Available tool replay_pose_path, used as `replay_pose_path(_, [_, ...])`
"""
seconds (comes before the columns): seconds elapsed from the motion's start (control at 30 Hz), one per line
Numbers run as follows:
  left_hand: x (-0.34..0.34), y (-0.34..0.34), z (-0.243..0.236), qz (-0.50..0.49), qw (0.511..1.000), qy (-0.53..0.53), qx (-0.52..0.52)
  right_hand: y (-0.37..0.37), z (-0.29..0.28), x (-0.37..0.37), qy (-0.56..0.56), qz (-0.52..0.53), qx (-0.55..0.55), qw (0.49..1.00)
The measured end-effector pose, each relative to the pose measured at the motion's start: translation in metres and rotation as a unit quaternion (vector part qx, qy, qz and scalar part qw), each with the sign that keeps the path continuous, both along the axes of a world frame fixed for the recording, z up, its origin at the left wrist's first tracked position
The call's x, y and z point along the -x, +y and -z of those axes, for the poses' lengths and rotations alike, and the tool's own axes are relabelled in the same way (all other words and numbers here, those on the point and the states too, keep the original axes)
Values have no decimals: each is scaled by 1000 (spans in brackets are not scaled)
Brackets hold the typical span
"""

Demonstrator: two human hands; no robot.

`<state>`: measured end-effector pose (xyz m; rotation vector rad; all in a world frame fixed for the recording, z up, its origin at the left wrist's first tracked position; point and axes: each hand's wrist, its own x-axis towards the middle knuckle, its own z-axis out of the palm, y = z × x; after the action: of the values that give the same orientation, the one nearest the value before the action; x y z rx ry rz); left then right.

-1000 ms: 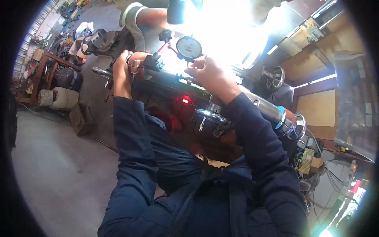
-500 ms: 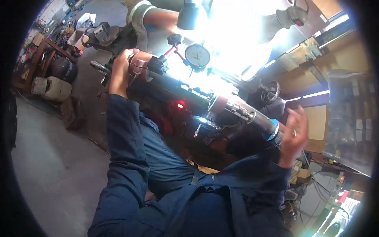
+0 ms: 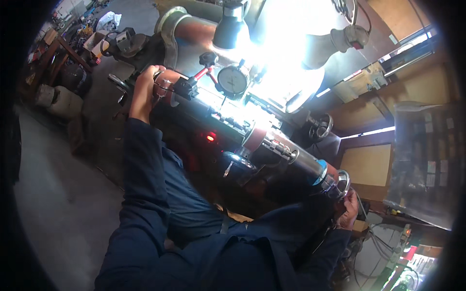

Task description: The person measures a metal part with a digital caliper, secures it into a grinding lathe, checks its alignment using a dial indicator, and operates the machine to grind the part.

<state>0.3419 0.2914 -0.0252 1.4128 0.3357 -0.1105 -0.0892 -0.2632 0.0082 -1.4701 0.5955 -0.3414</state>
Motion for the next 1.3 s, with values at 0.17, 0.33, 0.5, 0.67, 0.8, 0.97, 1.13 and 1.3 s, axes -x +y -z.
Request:
replay_pose_path(0.17, [2, 0, -4, 9, 1000, 1, 18, -18, 7, -31, -64, 49, 10, 997])
replay_pose_path(0.33, [-3, -1, -2, 14, 1000, 12, 7, -48, 35, -49, -16, 32, 52, 998])
replay_pose_path(0.5, [0, -3, -4, -3, 1000, -10, -2, -32, 52, -51, 29, 20, 104, 994])
replay_pose_path(0.67, [1, -1, -4, -1, 1000, 2, -10, -56, 71, -28, 145, -27, 252, 957])
replay_pose_path(0.8, [-6, -3, 4, 8, 1000, 6, -8, -87, 82, 28, 269, -90, 317, 905])
replay_pose_path(0.97, [1, -1, -7, -3, 1000, 5, -3, -89, 33, 56, 199, -79, 128, 968])
replay_pose_path(1.13, [5, -5, -14, 3, 1000, 22, 6, -7, -27, -24, 48, -75, 22, 996])
replay_pose_path(1.3, [4, -5, -12, 7, 1000, 13, 8, -62, 12, -32, 12, -71, 29, 997])
